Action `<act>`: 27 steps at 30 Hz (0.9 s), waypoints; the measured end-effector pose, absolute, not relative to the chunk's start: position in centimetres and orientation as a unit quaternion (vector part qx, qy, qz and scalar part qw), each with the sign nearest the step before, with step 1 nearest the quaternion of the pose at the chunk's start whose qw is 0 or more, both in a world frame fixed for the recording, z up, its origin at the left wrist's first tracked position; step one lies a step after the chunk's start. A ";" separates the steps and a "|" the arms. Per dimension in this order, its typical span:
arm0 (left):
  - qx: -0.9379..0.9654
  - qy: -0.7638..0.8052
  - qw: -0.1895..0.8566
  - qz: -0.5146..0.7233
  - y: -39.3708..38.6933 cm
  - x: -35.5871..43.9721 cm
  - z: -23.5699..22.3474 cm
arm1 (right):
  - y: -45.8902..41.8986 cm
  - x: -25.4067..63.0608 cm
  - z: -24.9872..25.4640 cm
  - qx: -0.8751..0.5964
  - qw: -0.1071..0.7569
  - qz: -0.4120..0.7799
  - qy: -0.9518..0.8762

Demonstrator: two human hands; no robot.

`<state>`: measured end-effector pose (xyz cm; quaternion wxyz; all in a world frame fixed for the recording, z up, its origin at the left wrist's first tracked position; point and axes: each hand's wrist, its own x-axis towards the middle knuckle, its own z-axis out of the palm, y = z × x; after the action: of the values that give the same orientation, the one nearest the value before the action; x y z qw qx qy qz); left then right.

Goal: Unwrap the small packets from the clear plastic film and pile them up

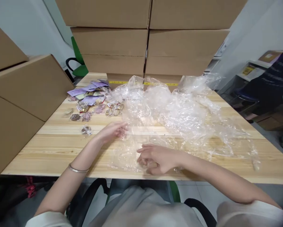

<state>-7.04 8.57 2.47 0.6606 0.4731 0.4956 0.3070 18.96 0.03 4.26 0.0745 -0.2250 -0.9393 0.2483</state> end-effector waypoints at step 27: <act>0.597 0.786 -0.021 0.156 6.0 -17.2 -0.1 | 4.6 17.4 -4.6 -0.488 0.076 0.101 -0.864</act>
<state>-17.21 6.01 -0.12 -0.0208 0.5974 0.7864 0.1557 17.36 4.63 -4.63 0.0762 -0.4877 -0.8638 0.1014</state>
